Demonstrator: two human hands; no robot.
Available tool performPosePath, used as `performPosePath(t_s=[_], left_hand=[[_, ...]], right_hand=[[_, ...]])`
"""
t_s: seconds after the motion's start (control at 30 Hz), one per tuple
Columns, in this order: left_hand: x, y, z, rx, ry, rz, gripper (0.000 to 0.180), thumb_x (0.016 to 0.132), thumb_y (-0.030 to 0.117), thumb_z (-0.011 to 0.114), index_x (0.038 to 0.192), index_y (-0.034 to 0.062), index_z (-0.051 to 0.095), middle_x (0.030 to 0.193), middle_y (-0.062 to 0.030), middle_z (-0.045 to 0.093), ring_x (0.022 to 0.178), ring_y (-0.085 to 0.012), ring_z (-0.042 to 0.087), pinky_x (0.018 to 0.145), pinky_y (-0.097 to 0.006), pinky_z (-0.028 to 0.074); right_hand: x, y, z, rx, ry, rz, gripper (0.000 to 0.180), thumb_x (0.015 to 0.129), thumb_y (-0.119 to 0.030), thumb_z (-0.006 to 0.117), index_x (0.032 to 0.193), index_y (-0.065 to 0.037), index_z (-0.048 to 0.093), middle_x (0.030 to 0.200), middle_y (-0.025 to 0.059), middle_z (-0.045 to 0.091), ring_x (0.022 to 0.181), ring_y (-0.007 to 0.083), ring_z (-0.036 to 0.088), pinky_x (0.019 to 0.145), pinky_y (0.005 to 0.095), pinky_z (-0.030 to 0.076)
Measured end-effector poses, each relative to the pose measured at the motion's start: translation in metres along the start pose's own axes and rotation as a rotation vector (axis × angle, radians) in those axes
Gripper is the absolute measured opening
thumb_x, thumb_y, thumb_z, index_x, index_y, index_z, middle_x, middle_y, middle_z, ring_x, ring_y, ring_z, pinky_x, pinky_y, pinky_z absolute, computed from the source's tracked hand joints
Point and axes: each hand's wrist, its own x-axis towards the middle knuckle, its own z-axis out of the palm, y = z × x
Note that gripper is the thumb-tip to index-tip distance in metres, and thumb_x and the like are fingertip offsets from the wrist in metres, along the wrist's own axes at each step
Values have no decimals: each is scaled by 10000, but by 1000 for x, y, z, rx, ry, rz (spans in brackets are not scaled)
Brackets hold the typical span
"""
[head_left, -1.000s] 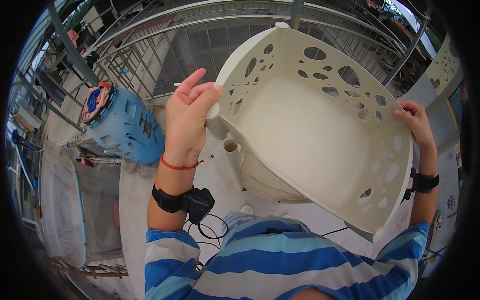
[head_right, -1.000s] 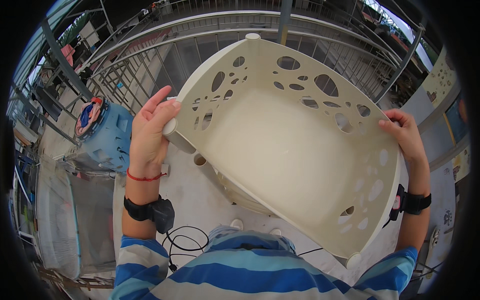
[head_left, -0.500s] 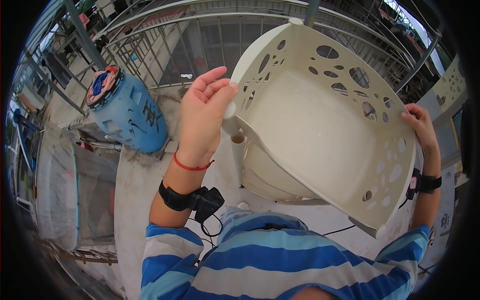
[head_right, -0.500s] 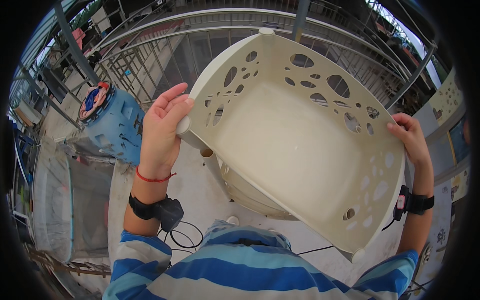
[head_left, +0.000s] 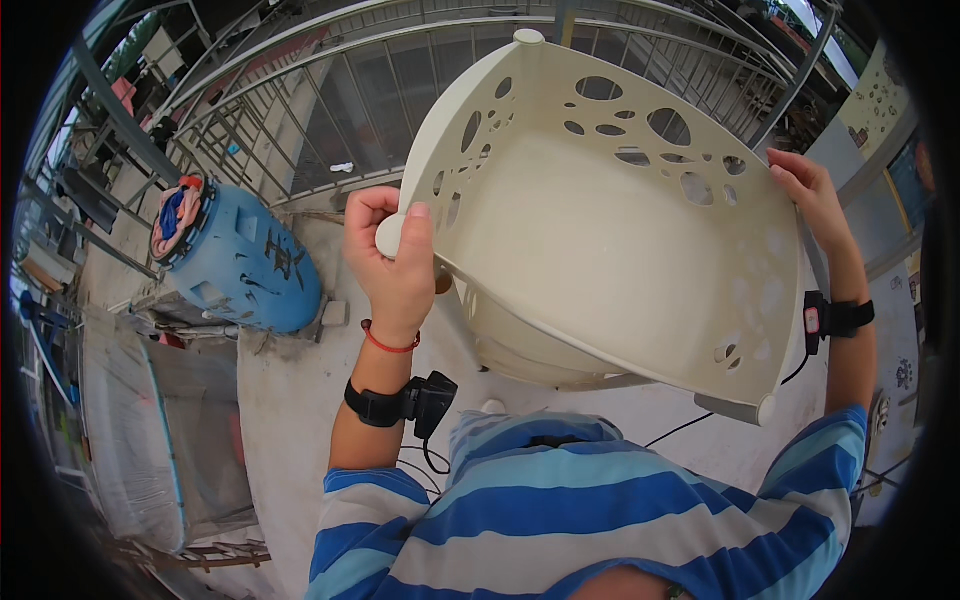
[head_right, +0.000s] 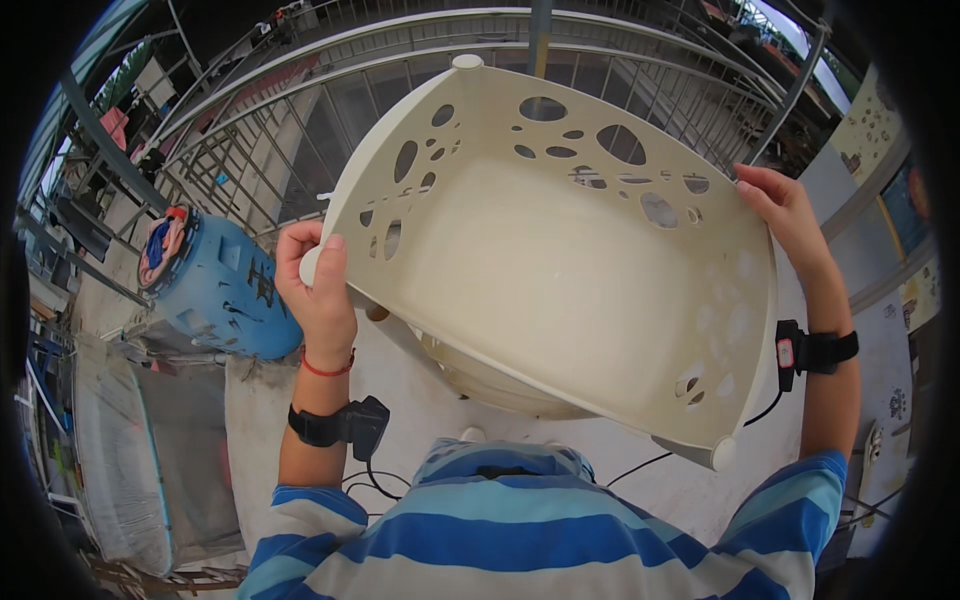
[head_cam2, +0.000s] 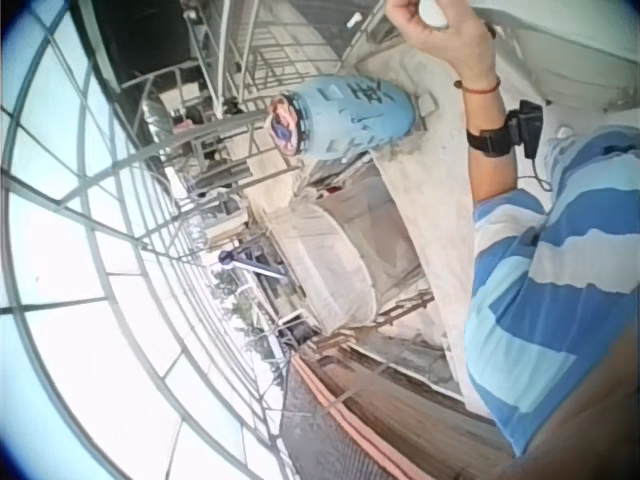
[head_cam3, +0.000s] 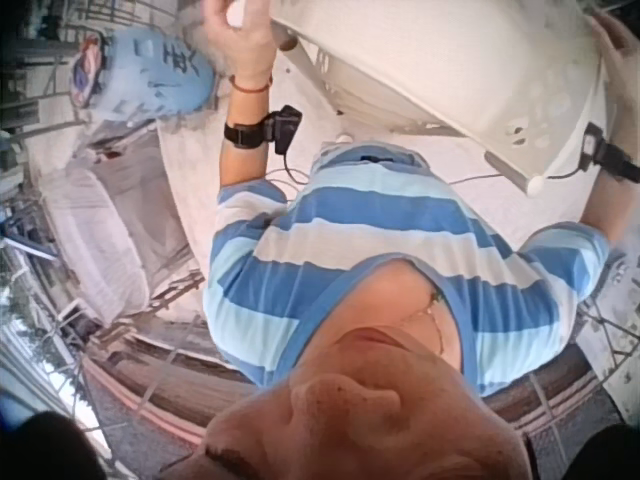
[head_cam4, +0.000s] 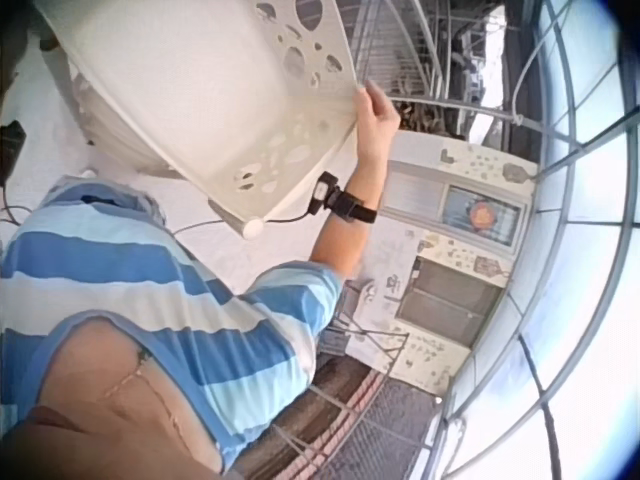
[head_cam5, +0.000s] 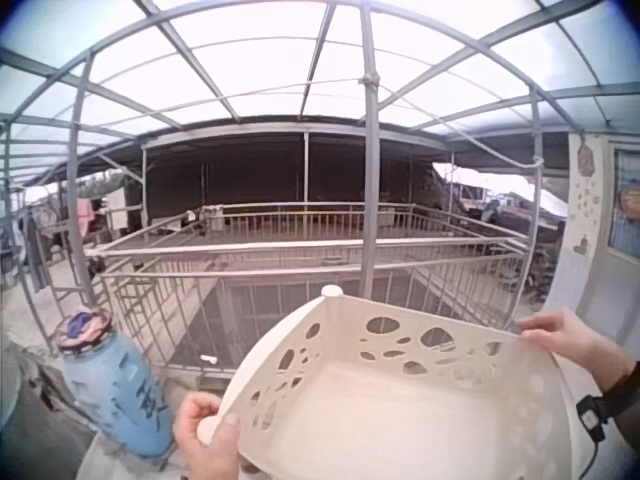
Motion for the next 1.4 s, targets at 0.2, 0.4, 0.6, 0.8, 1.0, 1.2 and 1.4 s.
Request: performPosePath(t_s=[0.2,0.4,0.6,0.8,1.0,1.2,1.4], left_hand=[[-1,-4,2,50,127,30,90,844,50,589,846,22,504,851,-37,569,748,-85,494,694,-239,429],[0,-9,-2,-27,149,-2,47,876,55,531,863,36,490,858,-35,537,779,-103,488,743,-250,422],[18,-11,-10,-134,119,-127,47,892,69,522,876,44,486,888,-29,524,784,-129,512,733,-286,460],[14,14,7,-99,181,-183,81,902,111,536,883,40,503,897,-33,528,841,-141,521,756,-294,467],[7,1,1,-67,180,-219,98,886,120,561,869,40,506,891,-32,541,828,-147,523,771,-296,453],[6,-8,-2,-86,158,-204,106,888,128,560,865,40,505,879,-31,547,818,-142,520,763,-293,444],[6,-5,3,-98,142,-220,117,903,143,554,879,45,495,868,-27,546,804,-129,527,754,-277,448]], right_hand=[[-120,-19,8,234,147,-7,652,938,-498,484,1366,-9,430,1388,144,458,1300,236,424,1056,367,340],[-218,-61,96,-74,250,-312,1075,628,-602,776,1415,-7,347,1423,232,378,1343,362,344,1119,522,160],[-184,-53,114,32,599,-355,128,874,-107,641,951,-7,661,771,58,668,749,135,636,1121,505,212],[-155,-51,99,184,689,-352,82,893,-79,614,888,-33,681,635,-12,628,579,56,583,1095,443,308],[-148,-46,101,161,695,-313,94,899,-89,609,882,-35,683,613,-12,611,571,52,568,1082,444,337],[-151,-38,108,165,766,-330,85,878,-100,642,846,-40,693,591,-20,611,556,52,575,1085,454,321],[-149,-38,113,164,808,-323,70,866,-100,658,847,-48,702,580,-18,613,546,50,571,1079,457,330]])
